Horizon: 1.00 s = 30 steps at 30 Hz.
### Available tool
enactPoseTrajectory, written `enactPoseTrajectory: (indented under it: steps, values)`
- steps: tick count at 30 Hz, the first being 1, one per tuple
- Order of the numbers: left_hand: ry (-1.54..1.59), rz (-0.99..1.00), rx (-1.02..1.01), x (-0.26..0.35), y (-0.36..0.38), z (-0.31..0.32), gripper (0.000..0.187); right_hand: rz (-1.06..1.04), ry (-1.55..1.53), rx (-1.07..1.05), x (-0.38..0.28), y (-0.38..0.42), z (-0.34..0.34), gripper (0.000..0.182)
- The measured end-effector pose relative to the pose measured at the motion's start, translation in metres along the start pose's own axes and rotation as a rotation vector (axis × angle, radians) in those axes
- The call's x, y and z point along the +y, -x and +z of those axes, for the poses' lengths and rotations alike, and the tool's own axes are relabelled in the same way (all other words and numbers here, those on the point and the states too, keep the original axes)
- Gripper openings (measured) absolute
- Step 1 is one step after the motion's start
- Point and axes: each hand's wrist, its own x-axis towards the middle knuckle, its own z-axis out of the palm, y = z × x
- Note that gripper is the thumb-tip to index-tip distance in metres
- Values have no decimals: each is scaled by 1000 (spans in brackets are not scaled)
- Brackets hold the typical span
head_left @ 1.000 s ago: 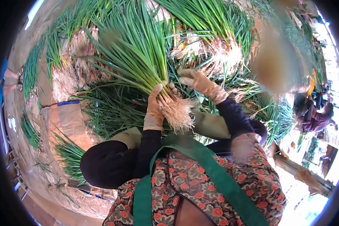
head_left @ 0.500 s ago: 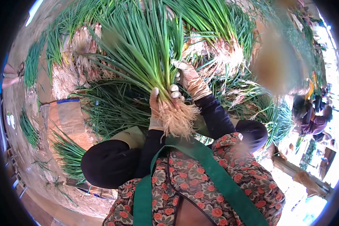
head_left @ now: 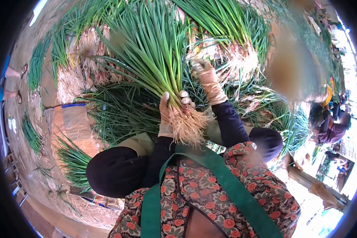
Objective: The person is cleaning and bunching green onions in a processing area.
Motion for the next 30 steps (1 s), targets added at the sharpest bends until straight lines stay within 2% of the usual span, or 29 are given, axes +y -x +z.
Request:
enactPoseTrajectory:
  steps: [1,4,5,6,8,9,10,12,14,16,17,18,19,20,22,23,24,26,27,28,30]
  values:
    - [-15,14,-6,1,0,0,49,120,-7,-90,0,0,-14,25]
    - [-57,41,-15,-2,0,3,49,191,274,-324,-50,29,7,27]
    - [-50,37,-29,-4,0,2,49,206,345,-355,-31,21,8,28]
    - [-45,37,-46,-5,0,2,49,236,210,-375,-27,18,7,29]
    - [-37,54,-81,-3,1,3,49,436,-203,-358,-23,17,3,23]
    - [29,126,-3,-7,-1,4,51,458,-319,-405,-19,19,3,21]
    - [-18,96,-59,-4,-1,0,51,518,-393,-400,-16,23,1,22]
    - [-109,25,-181,5,-3,-9,50,520,-364,-391,-14,25,2,28]
    - [-98,12,-98,4,-3,-7,52,345,-98,-409,-20,22,-3,31]
    - [-24,-7,-26,-3,3,7,53,256,73,-422,-17,7,4,35]
    - [-69,13,46,-7,3,16,51,318,36,-471,-25,2,7,36]
    - [-83,-8,19,-6,2,19,51,376,0,-524,-34,-3,11,38]
    - [-97,-25,-10,-4,0,22,51,324,-63,-457,-41,1,17,38]
    - [-108,-42,-35,-2,0,23,52,425,-65,-454,-36,-4,18,34]
    - [-138,-14,46,-1,2,21,50,454,-71,-417,-49,-2,23,33]
    - [-161,-6,89,-1,1,15,49,341,-46,-455,-19,-14,19,33]
    - [-185,-5,129,-2,-2,10,48,184,-52,-385,-5,-18,27,35]
    - [-113,7,119,-5,-4,9,44,-6,-154,-371,25,-27,27,35]
    - [-60,34,107,-8,-2,16,44,-16,83,-215,20,-20,26,34]
    - [-8,64,95,-9,-1,19,44,152,226,-145,-45,9,28,29]
    - [-28,107,6,-8,-3,15,44,245,-402,-94,-22,22,28,23]
